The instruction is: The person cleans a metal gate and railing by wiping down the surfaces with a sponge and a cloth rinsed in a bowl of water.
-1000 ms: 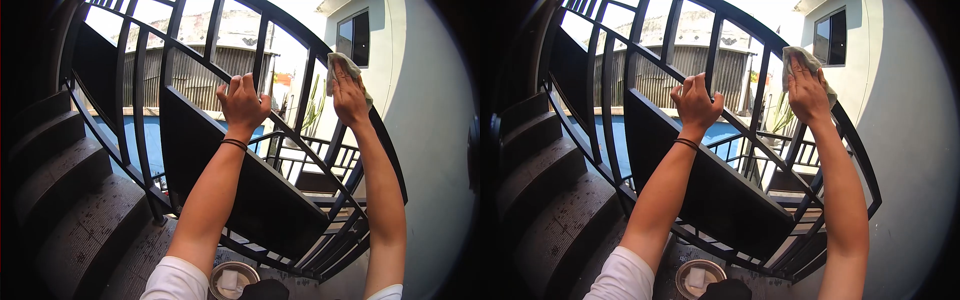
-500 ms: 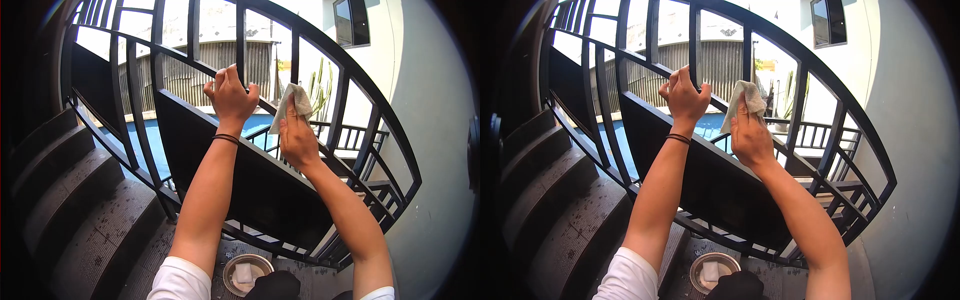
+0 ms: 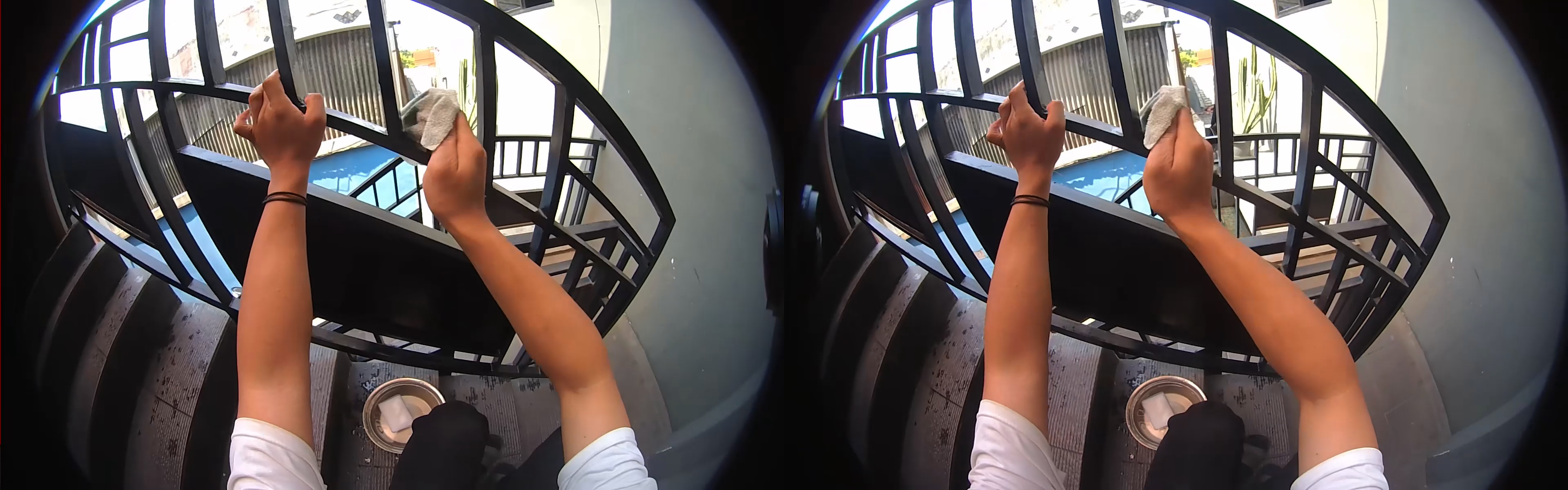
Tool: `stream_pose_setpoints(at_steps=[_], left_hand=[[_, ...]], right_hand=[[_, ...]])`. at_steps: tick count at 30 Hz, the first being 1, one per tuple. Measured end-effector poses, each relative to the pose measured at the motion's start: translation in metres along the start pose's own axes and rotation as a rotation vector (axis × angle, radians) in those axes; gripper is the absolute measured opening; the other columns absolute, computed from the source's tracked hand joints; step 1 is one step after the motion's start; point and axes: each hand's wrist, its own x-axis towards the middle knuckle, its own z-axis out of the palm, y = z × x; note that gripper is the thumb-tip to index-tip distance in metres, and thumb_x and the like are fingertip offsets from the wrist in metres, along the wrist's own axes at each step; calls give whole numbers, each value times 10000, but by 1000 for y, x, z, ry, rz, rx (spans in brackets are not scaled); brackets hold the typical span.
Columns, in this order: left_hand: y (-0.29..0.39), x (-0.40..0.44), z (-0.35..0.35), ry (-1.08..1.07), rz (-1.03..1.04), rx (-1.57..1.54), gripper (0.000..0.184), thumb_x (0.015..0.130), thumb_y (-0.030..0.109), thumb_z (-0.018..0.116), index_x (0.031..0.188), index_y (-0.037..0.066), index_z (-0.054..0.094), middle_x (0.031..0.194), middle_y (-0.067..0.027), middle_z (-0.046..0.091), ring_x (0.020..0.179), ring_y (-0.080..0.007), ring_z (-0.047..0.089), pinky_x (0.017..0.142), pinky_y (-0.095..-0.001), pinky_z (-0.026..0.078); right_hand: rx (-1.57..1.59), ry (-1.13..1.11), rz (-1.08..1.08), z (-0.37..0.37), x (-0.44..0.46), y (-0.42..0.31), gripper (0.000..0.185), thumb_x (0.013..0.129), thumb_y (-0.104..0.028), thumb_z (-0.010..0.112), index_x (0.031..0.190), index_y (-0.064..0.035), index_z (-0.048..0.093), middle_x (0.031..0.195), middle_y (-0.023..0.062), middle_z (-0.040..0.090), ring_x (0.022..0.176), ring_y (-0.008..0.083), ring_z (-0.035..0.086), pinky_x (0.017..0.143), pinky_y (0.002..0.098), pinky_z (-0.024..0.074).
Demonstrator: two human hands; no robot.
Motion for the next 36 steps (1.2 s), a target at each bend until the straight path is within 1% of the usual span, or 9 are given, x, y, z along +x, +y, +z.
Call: stream_pose_setpoints(at_steps=[2, 4, 8, 11, 14, 19, 26, 31, 36], left_hand=[[-1, 0, 3, 27, 14, 12, 504, 772, 265, 574, 1219, 35, 549, 1053, -78, 680, 1219, -209, 538, 1033, -506, 233], [-2, 0, 5, 24, 13, 17, 499, 772, 265, 577, 1215, 37, 555, 1036, -84, 685, 1205, -211, 549, 1031, -508, 234], [-6, 0, 11, 105, 72, 16, 499, 790, 286, 567, 1217, 28, 561, 1036, -108, 684, 1202, -227, 557, 1026, -521, 242], [-8, 2, 15, 66, 56, -1, 554, 803, 326, 550, 1267, 22, 543, 1085, -142, 705, 1226, -266, 538, 1056, -503, 185], [-13, 6, 17, 18, 67, 38, 582, 815, 359, 537, 1273, -1, 548, 1143, -197, 689, 1243, -290, 533, 1058, -500, 180], [-20, 15, 24, -30, 70, 70, 702, 818, 442, 520, 1347, -20, 522, 1265, -254, 627, 1320, -353, 476, 1149, -444, 164], [-1, 16, 20, -68, -2, 97, 666, 835, 448, 516, 1347, 22, 540, 1243, -224, 647, 1324, -339, 474, 1129, -496, 143], [-13, 22, 31, -86, 22, 195, 668, 838, 455, 508, 1333, 6, 541, 1271, -247, 624, 1324, -350, 483, 1131, -514, 147], [-45, 34, 48, -112, -16, 287, 763, 849, 529, 514, 1422, 27, 473, 1362, -242, 572, 1350, -386, 465, 1145, -544, 130]], right_hand=[[200, 261, -51, -18, 0, 3, 300, 1041, -198, 366, 1069, 32, 556, 874, 149, 659, 760, 262, 648, 733, 345, 512], [164, 341, -91, -37, 10, 0, 300, 1047, -209, 368, 1081, 26, 550, 917, 128, 656, 793, 219, 639, 752, 322, 516], [-271, 33, -15, -59, 23, 27, 251, 980, -133, 440, 1117, 41, 558, 1033, 267, 650, 863, 440, 660, 812, 441, 541], [-590, -9, -445, -57, -16, 68, 376, 946, -117, 513, 1268, 75, 552, 1386, 306, 497, 1171, 469, 578, 982, 477, 505], [-823, -105, -590, -84, -58, 90, 462, 917, -127, 558, 1354, 20, 541, 1454, 225, 480, 1338, 401, 481, 1103, 484, 394], [-1078, -169, -431, -150, -103, 118, 522, 943, -208, 521, 1419, 3, 477, 1501, 163, 451, 1438, 354, 363, 1196, 482, 190], [-936, 120, -84, -245, -159, 170, 540, 930, -124, 484, 1417, 99, 413, 1544, 320, 290, 1445, 481, 264, 1203, 514, 212], [-1166, 46, -16, -241, -147, 143, 515, 925, -126, 478, 1386, 102, 460, 1526, 274, 372, 1470, 436, 264, 1189, 576, 76], [-1040, 54, -3, -217, -124, 135, 492, 923, -143, 466, 1354, 92, 481, 1534, 263, 366, 1468, 386, 291, 1199, 530, 159]])
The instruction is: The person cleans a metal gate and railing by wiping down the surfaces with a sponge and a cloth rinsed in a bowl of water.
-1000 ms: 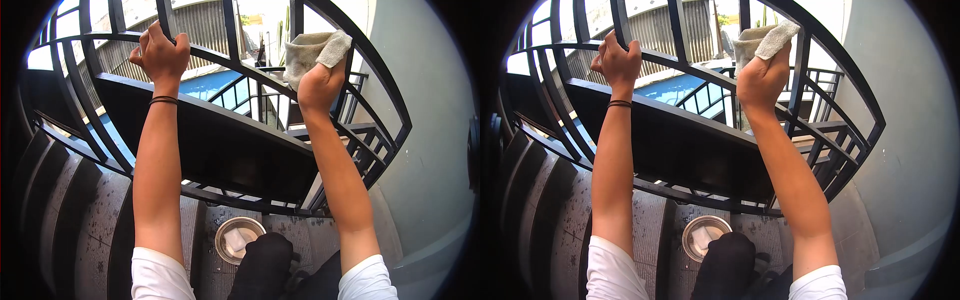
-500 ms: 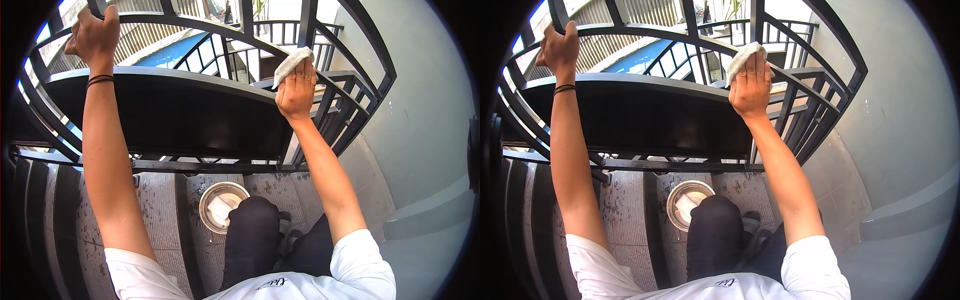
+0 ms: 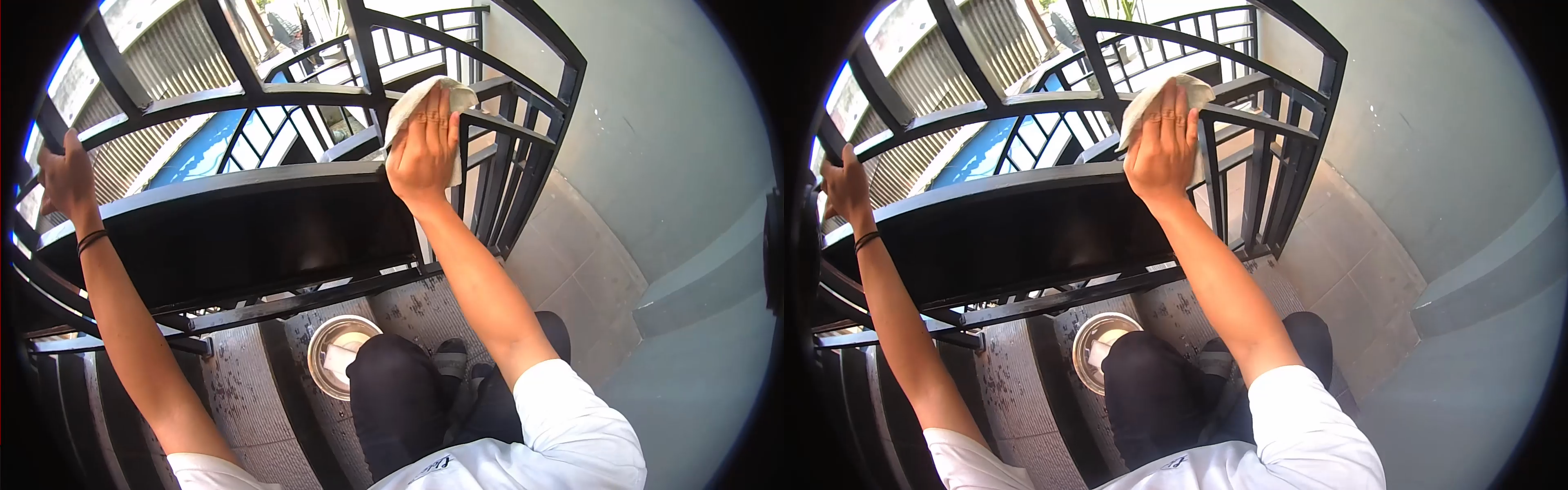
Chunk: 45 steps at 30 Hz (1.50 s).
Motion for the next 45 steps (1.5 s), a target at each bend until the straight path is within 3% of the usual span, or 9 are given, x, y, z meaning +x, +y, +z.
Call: stream_pose_setpoints(at_steps=[4, 10, 14, 17, 24, 30, 35, 37, 45], left_hand=[[-19, 10, 8, -35, 1, 83, 779, 839, 550, 520, 1411, 22, 483, 1349, -227, 586, 1328, -394, 481, 1138, -560, 161], [-23, 10, 19, 35, 39, -75, 746, 827, 532, 518, 1369, 19, 524, 1315, -216, 616, 1294, -409, 512, 1123, -621, 126], [-15, 14, 16, 16, -147, -425, 784, 824, 540, 537, 1425, 40, 481, 1371, -213, 582, 1327, -418, 485, 1133, -650, 82], [-30, 16, 28, 96, -76, 59, 790, 828, 542, 551, 1468, 90, 445, 1408, -214, 552, 1345, -426, 463, 1111, -702, 91], [-26, 15, 18, 71, -55, -6, 758, 839, 549, 544, 1453, 112, 466, 1435, -170, 541, 1350, -412, 461, 1088, -714, 138], [-39, 20, 19, 28, -79, 11, 746, 845, 555, 540, 1445, 114, 477, 1434, -157, 546, 1347, -405, 466, 1081, -717, 144], [-50, 25, 35, 76, -98, -21, 735, 856, 566, 532, 1438, 119, 488, 1431, -153, 550, 1353, -406, 460, 1087, -712, 124], [-22, 13, 12, 68, -67, -3, 661, 863, 479, 588, 1400, 99, 518, 1388, -201, 567, 1301, -380, 510, 1040, -656, 293], [46, -8, -47, -42, -240, 0, 621, 853, 399, 564, 1345, 26, 496, 1305, -248, 569, 1197, -449, 535, 990, -644, 331]], right_hand=[[6, 69, 416, -6, -1, 66, 419, 955, -193, 436, 1299, 22, 538, 1429, 199, 495, 1437, 368, 337, 1192, 536, 171], [-36, -276, 449, -50, 8, 223, 395, 989, -263, 368, 1036, -23, 677, 1088, 175, 667, 1079, 372, 579, 1037, 481, 383], [-260, -287, 353, -41, -11, 295, 466, 997, -296, 314, 1133, -19, 663, 1181, 181, 659, 1184, 344, 565, 1107, 484, 339], [-60, -319, 169, -35, 3, 226, 432, 973, -256, 353, 1122, 37, 633, 1185, 221, 646, 1166, 359, 576, 1082, 492, 353], [409, -104, -173, -25, 41, 4, 369, 789, -183, 575, 1091, 29, 575, 1070, 187, 608, 1053, 347, 567, 951, 458, 399], [274, -270, -60, -34, 40, 78, 299, 843, -169, 526, 1059, 12, 628, 1029, 180, 676, 988, 358, 621, 870, 458, 443], [123, -423, 103, -62, 17, 214, 394, 926, -232, 432, 1140, 14, 654, 1179, 233, 651, 1119, 408, 586, 974, 456, 442], [75, -475, 202, -68, 5, 268, 432, 964, -258, 393, 1212, -5, 640, 1210, 226, 643, 1167, 406, 568, 1008, 448, 432], [-69, -506, 335, -74, 0, 323, 444, 970, -293, 338, 1079, -23, 674, 1137, 234, 656, 1111, 417, 585, 984, 479, 443]])
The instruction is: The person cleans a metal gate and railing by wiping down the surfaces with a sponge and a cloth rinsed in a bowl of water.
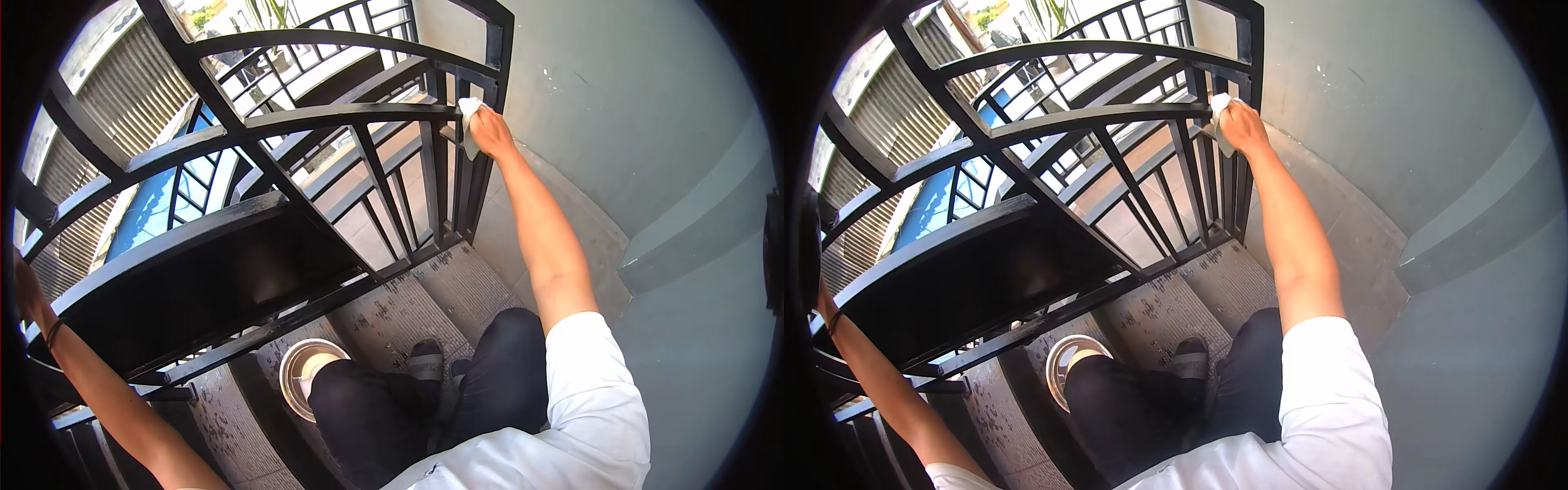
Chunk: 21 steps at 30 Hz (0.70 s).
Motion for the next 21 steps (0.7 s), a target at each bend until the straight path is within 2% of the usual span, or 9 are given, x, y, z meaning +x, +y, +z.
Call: stream_pose_setpoints(at_steps=[2, 5, 9, 11, 13, 15, 17, 19, 21], left_hand=[[19, -12, -17, -35, -55, 1, 611, 851, 378, 557, 1332, 8, 491, 1284, -259, 569, 1171, -466, 541, 978, -641, 341], [42, -29, -35, -78, -106, 12, 596, 847, 348, 548, 1311, -20, 483, 1253, -277, 570, 1132, -492, 550, 959, -636, 355], [44, -35, -34, -57, -122, -10, 604, 838, 336, 564, 1310, -30, 477, 1261, -275, 571, 1155, -532, 526, 959, -641, 352], [42, -34, -32, -14, -113, 34, 619, 837, 342, 567, 1321, -31, 470, 1250, -278, 576, 1141, -542, 519, 953, -652, 349], [20, -17, -20, -37, -87, 1, 643, 828, 336, 573, 1333, -45, 459, 1251, -293, 565, 1117, -534, 520, 949, -663, 342], [3, -1, -7, -30, 74, -13, 656, 818, 324, 577, 1336, -60, 454, 1251, -308, 549, 1090, -525, 523, 945, -653, 350], [4, -5, -8, -20, 71, -3, 664, 814, 322, 578, 1339, -65, 452, 1249, -309, 546, 1084, -518, 530, 942, -641, 359], [5, -7, -10, -6, 57, 8, 672, 811, 321, 578, 1341, -70, 450, 1247, -311, 542, 1078, -511, 536, 939, -629, 368], [-1, -2, -5, 15, 79, 3, 688, 809, 327, 573, 1359, -65, 441, 1241, -306, 546, 1085, -504, 541, 935, -605, 384]], right_hand=[[-28, -58, 119, -3, 1, -19, 470, 969, -320, 330, 1046, -14, 678, 1119, 246, 661, 1091, 420, 595, 983, 486, 442], [22, -61, 105, -6, -7, -70, 455, 953, -322, 360, 987, 5, 675, 1102, 240, 674, 1079, 408, 610, 986, 497, 438], [164, 82, -311, 17, -19, -177, 395, 915, -288, 408, 1065, -7, 641, 1072, 212, 679, 1022, 390, 630, 966, 472, 435], [271, 205, -465, 28, -30, -237, 315, 913, -204, 461, 1122, -38, 628, 1095, 177, 659, 1044, 345, 607, 940, 441, 421], [337, 206, -552, 22, -37, -286, 278, 915, -159, 496, 1123, -28, 625, 1051, 173, 670, 1002, 346, 623, 910, 440, 441], [308, 132, -569, 17, -34, -293, 263, 913, -137, 506, 1119, -21, 623, 1047, 170, 676, 999, 347, 631, 891, 443, 452], [273, 66, -584, 17, -31, -282, 250, 912, -115, 516, 1115, -15, 621, 1042, 167, 683, 996, 347, 640, 872, 447, 464], [280, 163, -575, 18, -27, -243, 274, 933, -136, 477, 1118, 1, 624, 1070, 188, 685, 1010, 370, 642, 871, 446, 482], [213, 107, -434, 15, -23, -187, 341, 945, -163, 430, 1161, 8, 632, 1140, 208, 673, 1068, 377, 632, 931, 425, 478]])
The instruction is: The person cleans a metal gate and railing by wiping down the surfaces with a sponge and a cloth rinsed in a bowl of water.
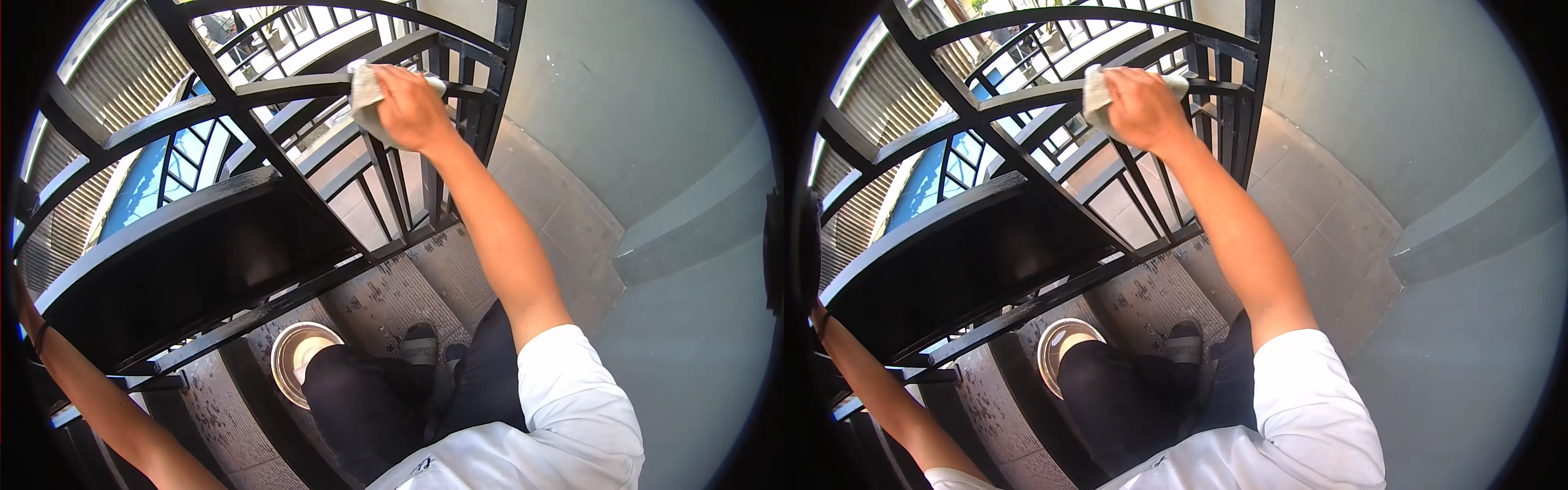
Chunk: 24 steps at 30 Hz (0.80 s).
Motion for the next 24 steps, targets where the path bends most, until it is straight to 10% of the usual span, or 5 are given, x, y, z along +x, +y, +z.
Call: stream_pose_setpoints(at_steps=[8, 12, 24], left_hand=[[13, -6, -7, -38, -68, -28, 704, 800, 338, 564, 1359, -67, 425, 1236, -310, 540, 1111, -511, 529, 946, -617, 374], [11, -6, -2, -15, -78, -9, 660, 808, 330, 564, 1315, -74, 439, 1249, -327, 521, 1120, -516, 524, 953, -638, 364], [-10, 16, 20, -43, -65, -19, 645, 832, 320, 577, 1303, -102, 449, 1192, -361, 553, 1093, -562, 526, 887, -679, 397]], right_hand=[[-100, -94, 445, -65, -65, 174, 439, 924, -209, 400, 1242, -7, 624, 1280, 193, 629, 1223, 359, 565, 1059, 397, 426], [-87, -32, 615, -58, -55, 152, 427, 931, -212, 397, 1219, -14, 642, 1241, 199, 646, 1193, 369, 580, 1023, 411, 442], [161, 404, -300, 60, 31, -117, 273, 913, -144, 573, 1095, 43, 653, 1112, 177, 684, 1065, 330, 633, 989, 438, 433]])
